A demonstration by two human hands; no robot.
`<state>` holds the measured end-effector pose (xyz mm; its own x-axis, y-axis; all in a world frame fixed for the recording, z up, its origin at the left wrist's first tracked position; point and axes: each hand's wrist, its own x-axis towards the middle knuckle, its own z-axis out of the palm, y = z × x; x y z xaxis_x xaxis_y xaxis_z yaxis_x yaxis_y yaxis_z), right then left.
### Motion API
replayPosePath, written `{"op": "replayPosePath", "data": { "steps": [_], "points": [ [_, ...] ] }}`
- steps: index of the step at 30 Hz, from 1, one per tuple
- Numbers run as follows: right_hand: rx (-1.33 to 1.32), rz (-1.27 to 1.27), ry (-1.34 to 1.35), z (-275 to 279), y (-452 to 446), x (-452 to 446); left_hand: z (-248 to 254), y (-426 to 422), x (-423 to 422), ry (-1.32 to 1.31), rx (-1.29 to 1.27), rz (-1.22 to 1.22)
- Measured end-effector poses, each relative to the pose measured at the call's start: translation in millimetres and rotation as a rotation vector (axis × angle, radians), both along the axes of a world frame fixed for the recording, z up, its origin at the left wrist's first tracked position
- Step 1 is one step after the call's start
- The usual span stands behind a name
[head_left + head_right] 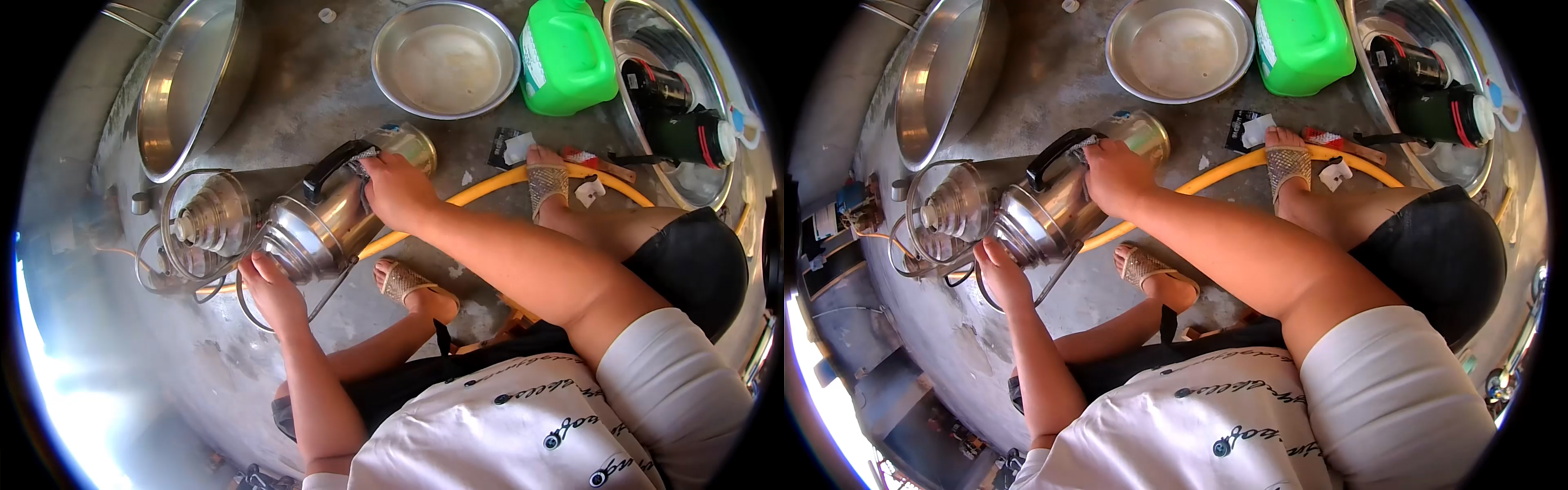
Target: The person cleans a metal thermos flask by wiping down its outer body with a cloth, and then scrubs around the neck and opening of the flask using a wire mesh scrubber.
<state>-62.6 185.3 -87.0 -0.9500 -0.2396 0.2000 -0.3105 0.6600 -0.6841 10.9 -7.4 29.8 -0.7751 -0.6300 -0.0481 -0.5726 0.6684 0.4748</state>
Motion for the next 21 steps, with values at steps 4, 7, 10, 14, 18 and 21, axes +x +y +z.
{"op": "replayPosePath", "data": {
  "steps": [4, 7, 10, 14, 18, 21],
  "points": [
    [-0.628, 0.032, -0.532, 47, -14, 2, 2, 4, 1, 0.020, -0.021, -0.029],
    [-0.800, 0.088, -0.736, 58, -17, 17, -1, -3, 1, -0.006, 0.025, -0.011],
    [-0.335, 0.065, -0.179, 31, -2, 17, -1, 0, 5, 0.054, 0.021, -0.053],
    [-0.017, 0.039, 0.005, -7, 27, -2, 3, 4, 1, 0.005, 0.001, -0.017],
    [0.184, 0.098, 0.071, 7, 29, -3, 9, 17, -4, 0.017, -0.034, -0.052],
    [0.240, 0.068, 0.010, 0, 29, 0, 8, 19, -5, 0.032, -0.087, -0.109]
  ]
}}
